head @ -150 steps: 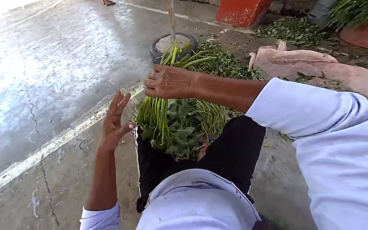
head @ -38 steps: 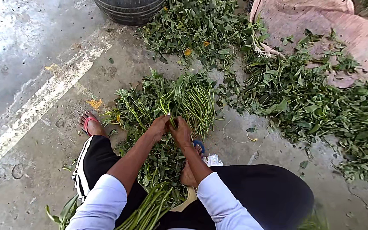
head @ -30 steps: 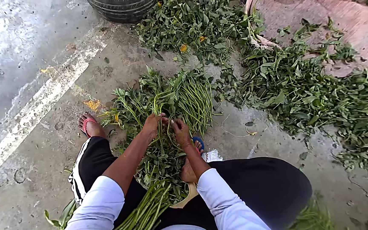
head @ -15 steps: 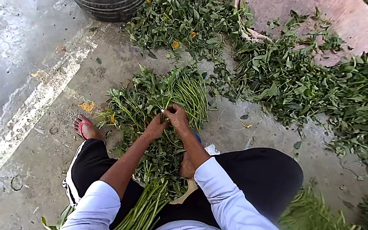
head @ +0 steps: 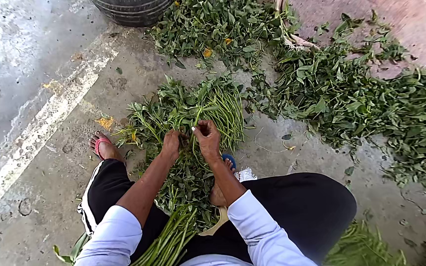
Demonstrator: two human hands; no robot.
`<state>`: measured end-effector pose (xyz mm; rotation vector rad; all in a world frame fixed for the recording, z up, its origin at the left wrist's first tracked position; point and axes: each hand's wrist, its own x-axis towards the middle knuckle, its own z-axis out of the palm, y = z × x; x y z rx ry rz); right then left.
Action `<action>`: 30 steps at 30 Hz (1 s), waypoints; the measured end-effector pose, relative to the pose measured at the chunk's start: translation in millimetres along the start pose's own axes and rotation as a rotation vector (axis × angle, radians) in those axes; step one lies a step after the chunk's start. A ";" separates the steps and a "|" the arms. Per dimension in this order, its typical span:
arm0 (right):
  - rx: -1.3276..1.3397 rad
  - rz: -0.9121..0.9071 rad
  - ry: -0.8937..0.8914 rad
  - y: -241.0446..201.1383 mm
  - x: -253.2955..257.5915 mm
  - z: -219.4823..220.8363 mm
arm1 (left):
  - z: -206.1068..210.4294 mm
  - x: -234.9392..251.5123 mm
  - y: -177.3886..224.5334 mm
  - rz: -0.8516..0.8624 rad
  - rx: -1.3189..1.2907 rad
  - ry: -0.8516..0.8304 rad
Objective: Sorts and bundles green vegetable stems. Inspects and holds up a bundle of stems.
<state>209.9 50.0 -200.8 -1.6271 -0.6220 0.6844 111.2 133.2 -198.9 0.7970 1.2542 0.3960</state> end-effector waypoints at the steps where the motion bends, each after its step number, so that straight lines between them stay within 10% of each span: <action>1: 0.122 -0.002 0.045 0.5 5.7 -1.3 | -1.8 1.3 -0.8 -0.001 -0.015 0.011; 10: 0.264 -0.145 0.280 -18.5 38.6 -46.2 | 1.8 2.3 5.7 0.084 -0.071 0.067; 18: -0.043 -0.113 -0.096 14.5 -9.0 7.3 | 3.5 -19.9 13.5 0.097 -0.023 -0.216; 24: 0.168 -0.066 -0.124 43.2 7.5 3.6 | -8.5 -8.7 26.7 0.135 0.088 -0.113; 30: -0.425 0.456 -0.414 116.2 9.0 -15.8 | -24.7 -5.8 53.4 0.307 0.135 0.033</action>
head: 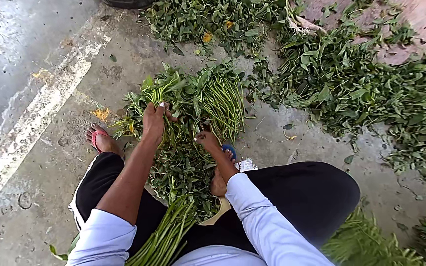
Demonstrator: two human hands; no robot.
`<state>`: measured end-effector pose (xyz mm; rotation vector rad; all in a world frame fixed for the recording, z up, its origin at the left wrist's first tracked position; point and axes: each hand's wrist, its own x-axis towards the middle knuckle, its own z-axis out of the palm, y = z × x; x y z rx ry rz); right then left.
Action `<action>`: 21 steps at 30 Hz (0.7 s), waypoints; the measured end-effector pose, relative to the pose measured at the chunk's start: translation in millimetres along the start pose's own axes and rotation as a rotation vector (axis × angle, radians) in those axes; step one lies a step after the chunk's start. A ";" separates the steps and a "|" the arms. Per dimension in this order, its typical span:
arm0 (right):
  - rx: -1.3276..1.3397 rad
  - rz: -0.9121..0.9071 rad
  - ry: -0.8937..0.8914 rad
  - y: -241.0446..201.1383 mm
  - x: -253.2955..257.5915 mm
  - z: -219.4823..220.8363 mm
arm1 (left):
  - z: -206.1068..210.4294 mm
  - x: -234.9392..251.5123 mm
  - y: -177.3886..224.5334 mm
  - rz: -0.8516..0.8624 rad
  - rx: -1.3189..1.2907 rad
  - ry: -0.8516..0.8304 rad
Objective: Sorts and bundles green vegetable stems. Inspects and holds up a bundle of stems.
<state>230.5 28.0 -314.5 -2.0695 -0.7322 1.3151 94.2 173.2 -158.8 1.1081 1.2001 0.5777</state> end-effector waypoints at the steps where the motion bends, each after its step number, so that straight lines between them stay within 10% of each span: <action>1: -0.064 0.020 -0.065 9.8 -1.1 12.9 | -0.7 0.5 -0.3 -0.020 -0.001 0.008; 6: -0.274 -0.049 -0.122 28.1 -1.0 48.4 | -3.6 3.6 -6.4 -0.093 0.013 0.052; 12: 0.059 -0.401 0.311 -25.6 -30.6 52.0 | 0.2 6.6 -27.2 -0.219 0.122 0.055; 21: 0.156 -0.564 0.043 -66.6 -39.0 24.0 | 6.9 0.3 -36.2 -0.241 0.084 -0.074</action>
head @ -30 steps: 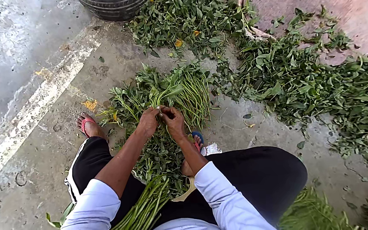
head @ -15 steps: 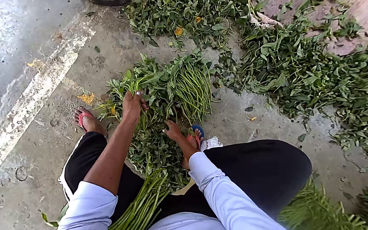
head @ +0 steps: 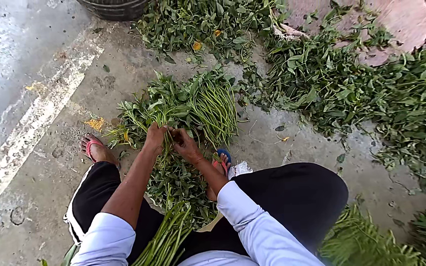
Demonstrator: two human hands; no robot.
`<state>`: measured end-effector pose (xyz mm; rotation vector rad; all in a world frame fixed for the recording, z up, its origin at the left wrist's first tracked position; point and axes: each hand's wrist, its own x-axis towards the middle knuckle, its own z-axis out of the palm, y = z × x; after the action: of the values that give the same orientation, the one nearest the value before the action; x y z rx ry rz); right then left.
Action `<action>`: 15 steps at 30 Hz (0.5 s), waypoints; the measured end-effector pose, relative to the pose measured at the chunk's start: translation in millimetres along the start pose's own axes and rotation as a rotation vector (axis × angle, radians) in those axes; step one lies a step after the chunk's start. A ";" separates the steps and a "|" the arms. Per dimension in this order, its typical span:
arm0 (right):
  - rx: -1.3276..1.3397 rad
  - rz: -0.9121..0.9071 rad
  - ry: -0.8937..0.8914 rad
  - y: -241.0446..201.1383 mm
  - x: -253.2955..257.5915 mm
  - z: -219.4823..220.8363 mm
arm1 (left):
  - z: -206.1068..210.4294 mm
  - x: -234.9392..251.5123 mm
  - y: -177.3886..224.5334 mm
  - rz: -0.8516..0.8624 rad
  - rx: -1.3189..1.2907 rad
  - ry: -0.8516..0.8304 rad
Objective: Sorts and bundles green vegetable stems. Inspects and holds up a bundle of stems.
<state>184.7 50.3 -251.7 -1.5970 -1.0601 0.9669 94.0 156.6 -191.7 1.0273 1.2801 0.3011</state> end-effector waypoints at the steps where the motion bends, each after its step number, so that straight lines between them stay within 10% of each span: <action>1: -0.053 0.003 0.018 3.6 6.2 -12.3 | -0.8 4.4 1.2 0.012 -0.062 0.035; 8: -0.705 0.458 0.131 73.2 48.4 -83.8 | -1.0 6.5 6.4 -0.007 -0.222 0.058; 15: -0.476 0.096 0.275 38.8 29.6 -48.7 | 7.8 12.2 -1.1 -0.065 -0.306 0.070</action>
<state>246.7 58.1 -281.0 -2.1156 -1.0751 0.5517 104.5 160.8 -200.8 0.7188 1.2808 0.4713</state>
